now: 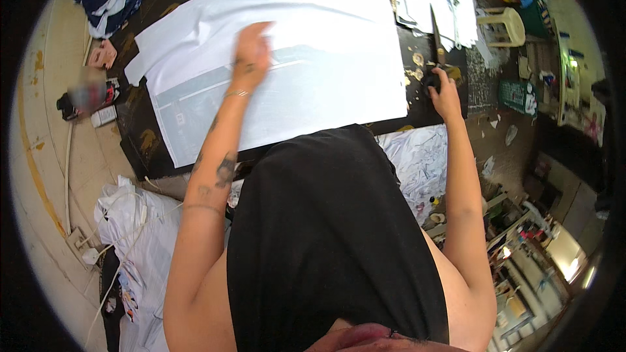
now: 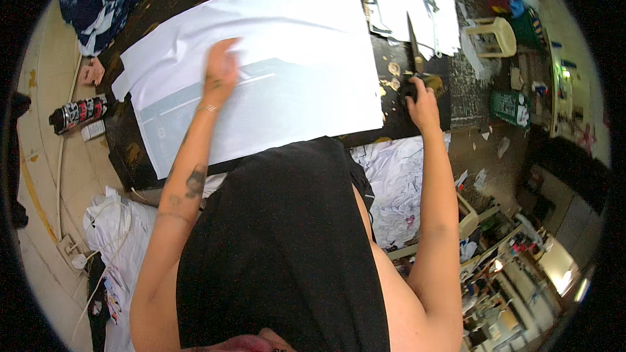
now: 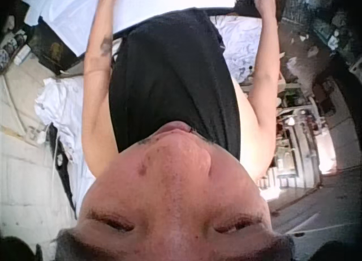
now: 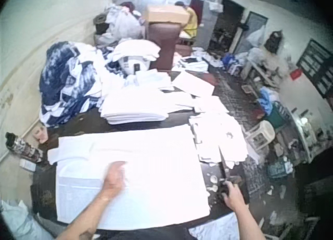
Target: The person lays white fabric on a table, folds it, and cuts it into rectangular pieces using shears. They repeat this process multiple times, stacking the cut pieces and handling a blue patterned fabric as well.
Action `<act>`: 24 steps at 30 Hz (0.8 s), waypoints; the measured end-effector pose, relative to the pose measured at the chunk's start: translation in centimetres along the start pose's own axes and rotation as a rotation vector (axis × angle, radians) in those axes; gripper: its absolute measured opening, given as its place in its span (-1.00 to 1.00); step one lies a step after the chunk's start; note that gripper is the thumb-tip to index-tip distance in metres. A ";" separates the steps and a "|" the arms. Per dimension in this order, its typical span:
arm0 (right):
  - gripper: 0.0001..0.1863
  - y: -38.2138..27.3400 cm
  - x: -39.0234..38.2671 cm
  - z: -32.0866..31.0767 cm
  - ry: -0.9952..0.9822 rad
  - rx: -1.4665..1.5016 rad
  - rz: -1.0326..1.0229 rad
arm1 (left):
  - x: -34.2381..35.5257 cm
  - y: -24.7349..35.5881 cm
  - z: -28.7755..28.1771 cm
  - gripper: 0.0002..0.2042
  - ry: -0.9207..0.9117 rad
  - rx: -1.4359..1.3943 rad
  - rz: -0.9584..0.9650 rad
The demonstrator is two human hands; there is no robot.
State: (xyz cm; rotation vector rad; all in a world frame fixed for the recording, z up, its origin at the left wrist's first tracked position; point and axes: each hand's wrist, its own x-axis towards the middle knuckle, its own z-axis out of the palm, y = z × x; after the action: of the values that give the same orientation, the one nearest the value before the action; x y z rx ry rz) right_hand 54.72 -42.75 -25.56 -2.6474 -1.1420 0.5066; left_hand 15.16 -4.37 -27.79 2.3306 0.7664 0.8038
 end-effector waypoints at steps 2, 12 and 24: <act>-0.43 0.3 -1.5 -0.1 -0.052 0.072 -0.044 | 2.6 4.2 6.1 -0.58 -0.250 -0.124 0.274; -0.43 4.4 -23.6 0.6 -0.388 1.082 0.554 | -3.2 16.3 13.0 -0.68 -0.621 -0.072 0.438; -0.09 3.7 -23.1 2.6 -0.709 0.963 0.227 | -5.7 18.7 13.6 -0.69 -0.740 -0.208 0.525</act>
State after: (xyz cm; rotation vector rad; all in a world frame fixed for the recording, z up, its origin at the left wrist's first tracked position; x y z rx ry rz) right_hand 41.37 -62.07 -23.87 -1.7472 -0.4670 1.6274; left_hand 26.77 -25.07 -26.79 2.3888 -0.2406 0.1461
